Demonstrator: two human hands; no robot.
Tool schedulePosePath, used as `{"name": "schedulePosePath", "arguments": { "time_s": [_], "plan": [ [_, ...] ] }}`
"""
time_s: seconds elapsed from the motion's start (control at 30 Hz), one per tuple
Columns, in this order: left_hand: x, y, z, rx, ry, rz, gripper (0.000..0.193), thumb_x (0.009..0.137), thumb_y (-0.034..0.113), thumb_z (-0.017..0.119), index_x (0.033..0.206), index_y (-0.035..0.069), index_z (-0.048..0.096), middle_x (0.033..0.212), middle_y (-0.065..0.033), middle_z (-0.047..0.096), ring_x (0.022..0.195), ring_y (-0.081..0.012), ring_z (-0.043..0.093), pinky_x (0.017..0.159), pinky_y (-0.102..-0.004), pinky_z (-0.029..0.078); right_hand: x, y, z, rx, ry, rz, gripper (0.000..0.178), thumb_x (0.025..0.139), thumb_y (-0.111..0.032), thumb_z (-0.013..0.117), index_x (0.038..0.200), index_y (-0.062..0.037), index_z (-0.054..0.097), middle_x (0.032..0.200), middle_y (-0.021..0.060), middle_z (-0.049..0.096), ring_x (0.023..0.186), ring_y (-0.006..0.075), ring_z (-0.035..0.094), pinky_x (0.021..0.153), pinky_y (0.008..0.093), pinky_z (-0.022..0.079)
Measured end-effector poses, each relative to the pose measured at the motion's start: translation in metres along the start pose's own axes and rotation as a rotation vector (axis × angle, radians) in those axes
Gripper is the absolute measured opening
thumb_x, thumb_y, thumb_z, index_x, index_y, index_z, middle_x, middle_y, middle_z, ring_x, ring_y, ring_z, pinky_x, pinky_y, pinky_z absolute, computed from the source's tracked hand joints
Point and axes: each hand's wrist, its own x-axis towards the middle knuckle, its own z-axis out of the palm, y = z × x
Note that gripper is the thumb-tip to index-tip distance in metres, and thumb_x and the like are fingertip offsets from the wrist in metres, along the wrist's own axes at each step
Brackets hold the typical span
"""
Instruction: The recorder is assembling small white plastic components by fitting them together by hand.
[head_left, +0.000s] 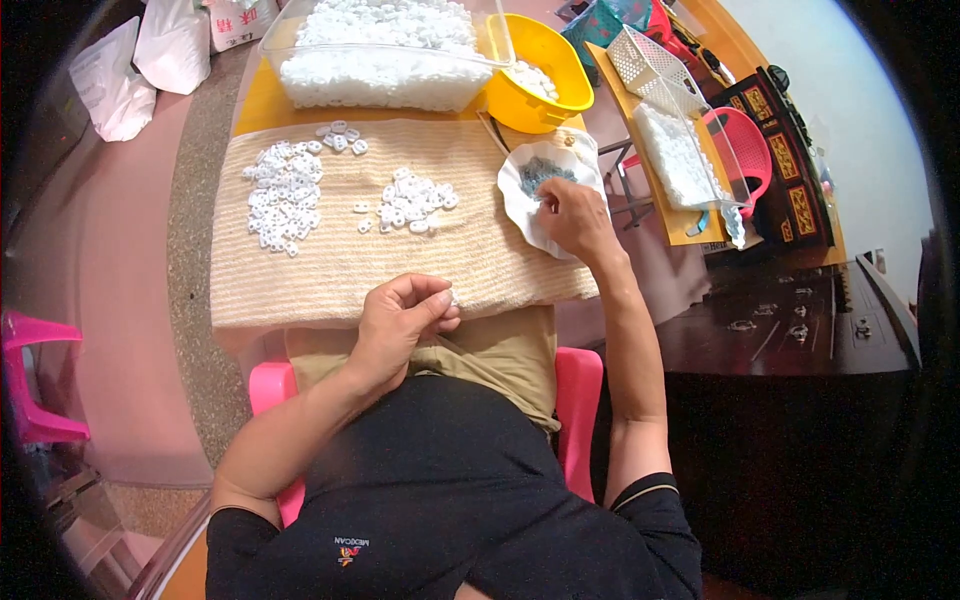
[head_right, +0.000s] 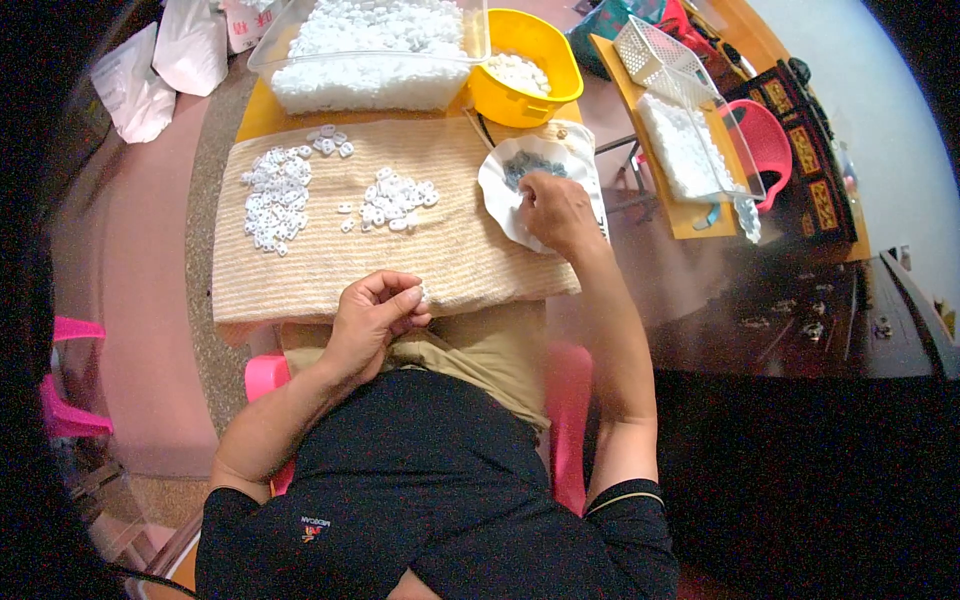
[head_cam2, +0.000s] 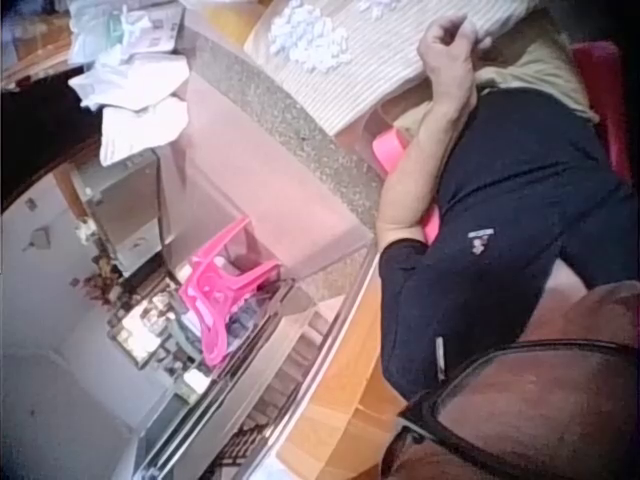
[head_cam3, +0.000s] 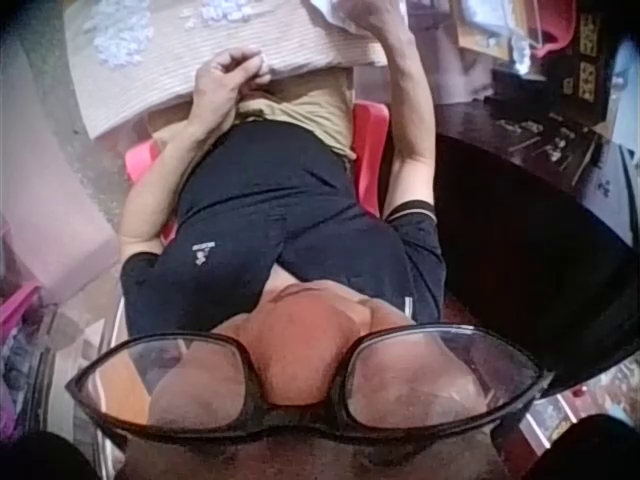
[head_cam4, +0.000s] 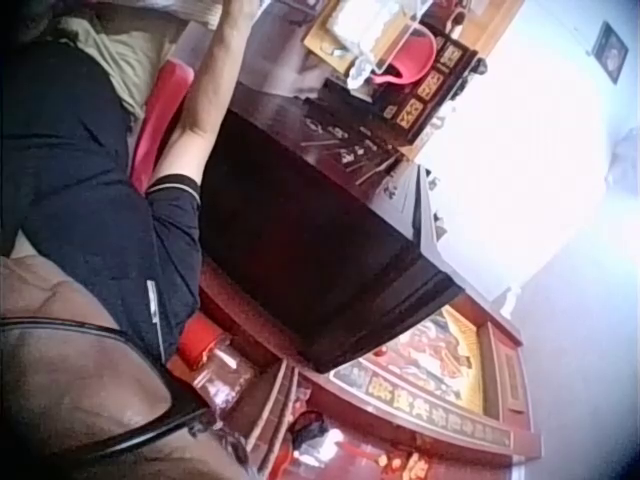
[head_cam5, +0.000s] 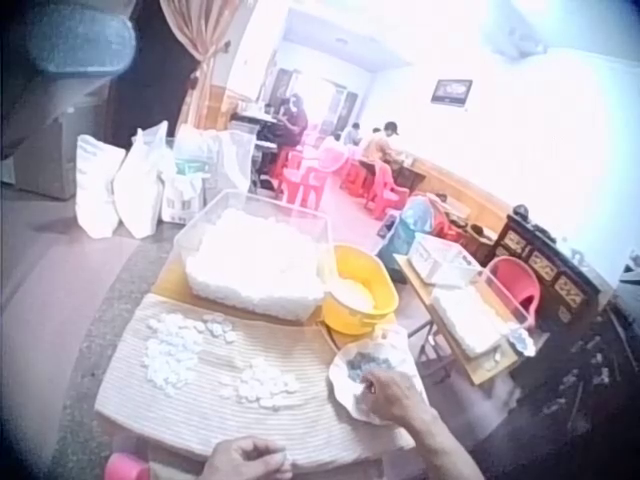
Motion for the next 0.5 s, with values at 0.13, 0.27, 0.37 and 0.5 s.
{"name": "schedulePosePath", "arguments": {
  "time_s": [0.13, 0.27, 0.37, 0.5],
  "plan": [
    [-0.001, -0.001, 0.002, -0.026, 0.007, 0.009, 0.013, 0.089, 0.004, 0.061, 0.101, 0.000, 0.060, 0.085, -0.0084, 0.064, 0.075, -0.0139, 0.064, 0.071, -0.0268, 0.057, -0.005, 0.010, 0.008, 0.209, 0.183, -0.013, 0.012, 0.077, -0.001, 0.062, 0.089, -0.0011, 0.061, 0.076, 0.0117, 0.066, 0.067, 0.0203, 0.064, 0.062, 0.0303, 0.050],
    [-0.001, -0.005, -0.002, -0.023, -0.004, -0.003, 0.016, 0.089, 0.003, 0.060, 0.105, 0.000, 0.060, 0.088, -0.0093, 0.065, 0.077, -0.0145, 0.065, 0.072, -0.0271, 0.057, -0.011, 0.007, 0.010, 0.953, 0.177, 0.299, 0.010, 0.079, 0.001, 0.064, 0.087, -0.0036, 0.059, 0.074, 0.0027, 0.063, 0.053, 0.0063, 0.051, 0.047, 0.0207, 0.041],
    [-0.001, -0.004, -0.002, -0.009, -0.005, -0.020, 0.017, 0.090, 0.003, 0.060, 0.106, -0.001, 0.060, 0.089, -0.0093, 0.065, 0.078, -0.0145, 0.065, 0.073, -0.0273, 0.057, -0.021, -0.013, 0.007, 1.277, 0.195, 0.411, 0.014, 0.079, 0.002, 0.065, 0.087, -0.0055, 0.057, 0.075, 0.0018, 0.062, 0.047, 0.0028, 0.043, 0.040, 0.0190, 0.035],
    [-0.003, -0.003, -0.001, -0.046, -0.019, -0.082, 0.019, 0.090, 0.006, 0.060, 0.108, -0.001, 0.061, 0.089, -0.0085, 0.065, 0.079, -0.0141, 0.065, 0.076, -0.0272, 0.056, -0.039, -0.057, 0.009, 1.532, 0.162, 0.435, 0.016, 0.080, 0.004, 0.063, 0.088, -0.0061, 0.053, 0.078, 0.0077, 0.062, 0.044, 0.0038, 0.039, 0.037, 0.0195, 0.031]
  ]
}}
